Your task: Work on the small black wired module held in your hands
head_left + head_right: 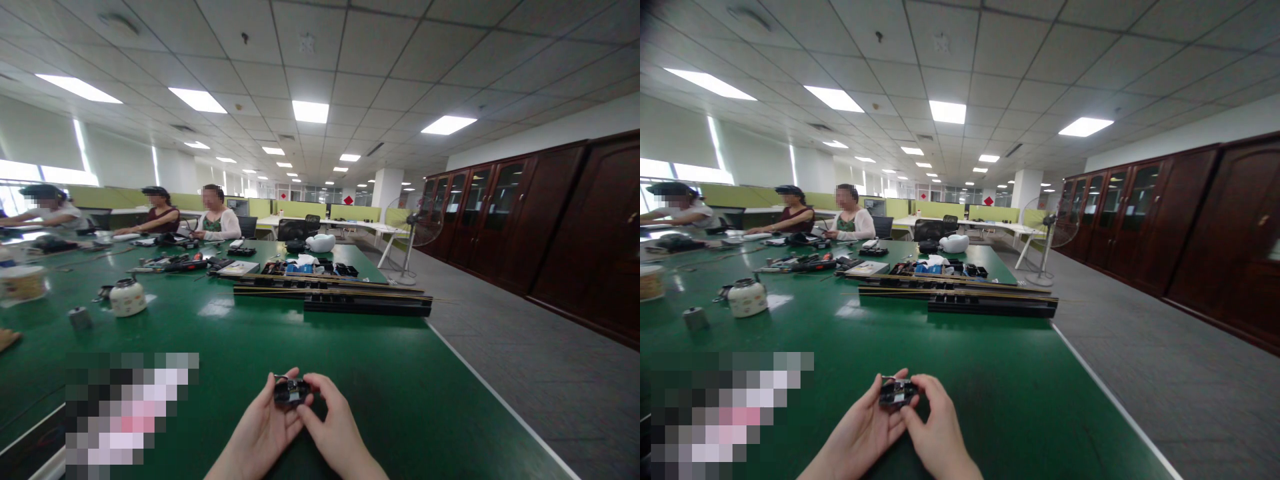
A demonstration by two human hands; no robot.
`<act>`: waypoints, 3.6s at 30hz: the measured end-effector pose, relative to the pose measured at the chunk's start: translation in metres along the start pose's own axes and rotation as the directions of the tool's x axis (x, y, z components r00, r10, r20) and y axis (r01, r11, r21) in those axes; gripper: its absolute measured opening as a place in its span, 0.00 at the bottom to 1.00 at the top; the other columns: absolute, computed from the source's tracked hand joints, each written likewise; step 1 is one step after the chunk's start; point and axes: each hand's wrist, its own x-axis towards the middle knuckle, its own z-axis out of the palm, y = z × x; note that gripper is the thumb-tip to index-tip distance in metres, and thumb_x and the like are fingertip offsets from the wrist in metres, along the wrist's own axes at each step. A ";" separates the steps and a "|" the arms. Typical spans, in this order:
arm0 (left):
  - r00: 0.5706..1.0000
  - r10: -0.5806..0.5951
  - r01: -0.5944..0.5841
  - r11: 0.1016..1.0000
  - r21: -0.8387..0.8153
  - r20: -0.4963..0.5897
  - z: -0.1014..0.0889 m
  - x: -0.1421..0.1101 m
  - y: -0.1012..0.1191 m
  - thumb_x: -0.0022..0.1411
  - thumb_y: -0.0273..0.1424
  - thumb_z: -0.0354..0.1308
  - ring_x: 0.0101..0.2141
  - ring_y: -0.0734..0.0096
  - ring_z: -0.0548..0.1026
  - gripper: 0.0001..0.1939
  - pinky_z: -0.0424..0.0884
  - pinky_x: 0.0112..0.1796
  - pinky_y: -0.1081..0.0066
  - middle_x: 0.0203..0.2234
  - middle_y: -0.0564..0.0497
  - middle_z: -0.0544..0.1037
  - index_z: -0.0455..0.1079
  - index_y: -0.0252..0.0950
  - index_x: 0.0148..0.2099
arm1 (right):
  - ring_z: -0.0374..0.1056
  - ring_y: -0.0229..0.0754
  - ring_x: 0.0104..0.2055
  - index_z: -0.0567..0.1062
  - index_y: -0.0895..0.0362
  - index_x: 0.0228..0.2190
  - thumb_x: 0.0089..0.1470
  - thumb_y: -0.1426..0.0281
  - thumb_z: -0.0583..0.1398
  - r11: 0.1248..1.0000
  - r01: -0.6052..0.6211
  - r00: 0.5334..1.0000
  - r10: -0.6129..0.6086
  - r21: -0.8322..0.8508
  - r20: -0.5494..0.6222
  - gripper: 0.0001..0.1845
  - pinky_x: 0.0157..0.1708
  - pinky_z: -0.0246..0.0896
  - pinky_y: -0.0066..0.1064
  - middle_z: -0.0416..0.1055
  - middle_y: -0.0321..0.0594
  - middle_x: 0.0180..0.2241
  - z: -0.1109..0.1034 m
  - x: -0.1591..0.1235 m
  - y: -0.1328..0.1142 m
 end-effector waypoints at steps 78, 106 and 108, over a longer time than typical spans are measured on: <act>0.973 0.006 0.000 1.000 0.023 -0.229 0.009 -0.001 0.005 0.62 0.38 0.50 0.33 0.59 0.79 0.13 0.73 0.31 0.67 0.38 0.37 0.77 0.64 0.33 0.41 | 0.65 0.48 0.49 0.71 0.55 0.43 0.52 0.59 0.53 0.981 -0.134 0.855 0.045 -0.137 -0.516 0.19 0.50 0.59 0.42 0.71 0.46 0.44 -0.035 0.008 0.025; 0.959 0.051 -0.030 0.997 0.078 -0.279 0.012 0.001 0.002 0.62 0.39 0.49 0.23 0.68 0.77 0.12 0.70 0.29 0.71 0.26 0.45 0.79 0.65 0.36 0.39 | 0.65 0.44 0.48 0.76 0.51 0.35 0.48 0.68 0.59 0.999 0.019 0.994 -0.023 -0.045 -0.105 0.10 0.50 0.59 0.39 0.73 0.42 0.41 0.001 -0.002 -0.004; 0.963 0.048 -0.031 0.997 0.069 -0.266 0.011 0.001 0.002 0.62 0.39 0.50 0.24 0.67 0.77 0.12 0.70 0.30 0.71 0.27 0.46 0.79 0.66 0.36 0.38 | 0.66 0.44 0.47 0.76 0.50 0.34 0.47 0.70 0.60 0.997 0.068 0.993 -0.071 -0.040 -0.094 0.09 0.50 0.59 0.39 0.74 0.41 0.40 0.001 -0.001 -0.004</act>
